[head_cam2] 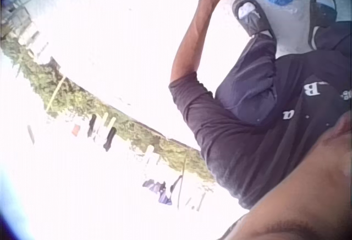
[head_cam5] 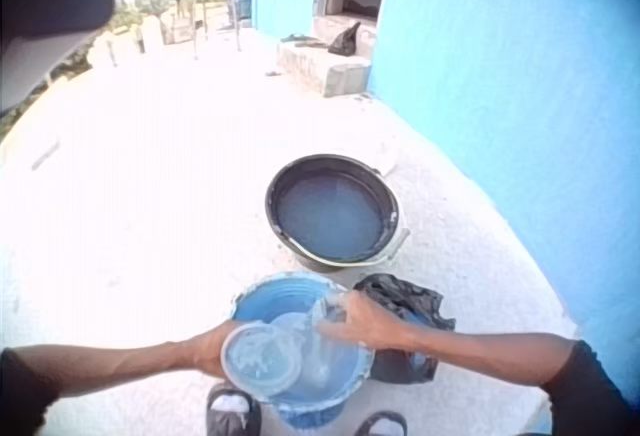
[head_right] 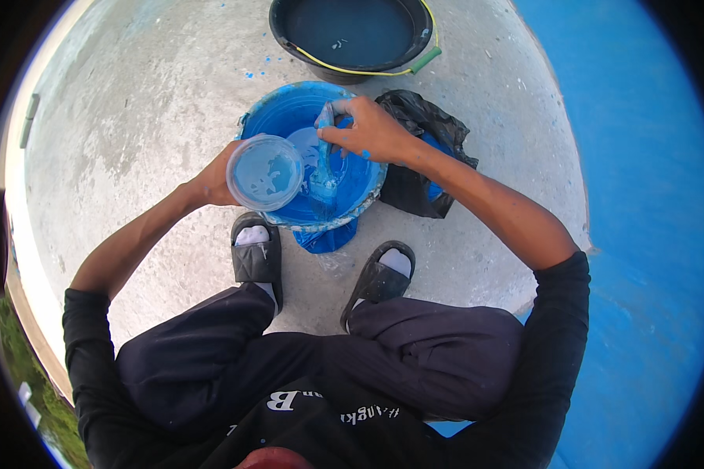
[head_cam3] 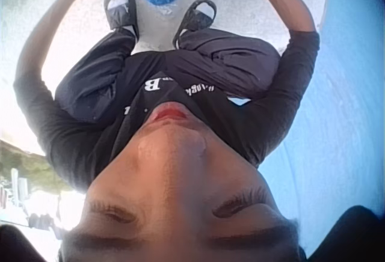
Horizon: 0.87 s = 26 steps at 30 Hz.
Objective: The person paints a blue wall with a brush, dipping it into a bucket, and then sits on the ground to squeeze more blue liquid from a plastic bag into the bucket.
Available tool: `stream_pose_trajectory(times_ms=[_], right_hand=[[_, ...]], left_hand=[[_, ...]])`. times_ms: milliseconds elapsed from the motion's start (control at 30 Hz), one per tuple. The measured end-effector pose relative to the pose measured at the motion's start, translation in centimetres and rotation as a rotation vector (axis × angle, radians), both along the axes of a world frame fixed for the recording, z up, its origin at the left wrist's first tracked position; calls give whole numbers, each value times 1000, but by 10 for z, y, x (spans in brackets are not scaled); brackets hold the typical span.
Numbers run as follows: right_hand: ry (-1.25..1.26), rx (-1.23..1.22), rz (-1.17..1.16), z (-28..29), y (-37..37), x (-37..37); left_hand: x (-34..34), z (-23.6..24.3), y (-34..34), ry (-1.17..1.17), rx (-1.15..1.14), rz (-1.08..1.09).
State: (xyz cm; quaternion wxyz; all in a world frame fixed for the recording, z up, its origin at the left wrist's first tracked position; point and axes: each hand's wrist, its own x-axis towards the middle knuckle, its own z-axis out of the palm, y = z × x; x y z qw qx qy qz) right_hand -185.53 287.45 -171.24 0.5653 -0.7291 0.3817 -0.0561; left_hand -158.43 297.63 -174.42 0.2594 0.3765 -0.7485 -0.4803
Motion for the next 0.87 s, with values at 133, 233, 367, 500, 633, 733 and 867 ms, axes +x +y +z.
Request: stream_pose_trajectory(times_ms=[133, 233, 367, 500, 633, 733, 867], right_hand=[[48, 15, -22, -6, 0, -3], [149, -38, 31, -4, -6, -5], [242, -107, 43, 17, -8, 0], [135, -77, -23, 9, -8, -2], [153, -47, 21, -2, -3, -4], [183, -81, 45, -7, -4, -6], [213, -198, 13, 3, -4, -3]], left_hand=[[0, -3, 1, 9, -46, 22], [-6, 10, 0, 31, 5, 9], [-4, 8, 1, 9, 22, 0], [-5, 10, 2, 32, 15, 14], [-4, 8, 3, 44, 1, 19], [-6, 9, 4, 37, 28, -4], [-6, 11, 9, 54, 30, -13]])
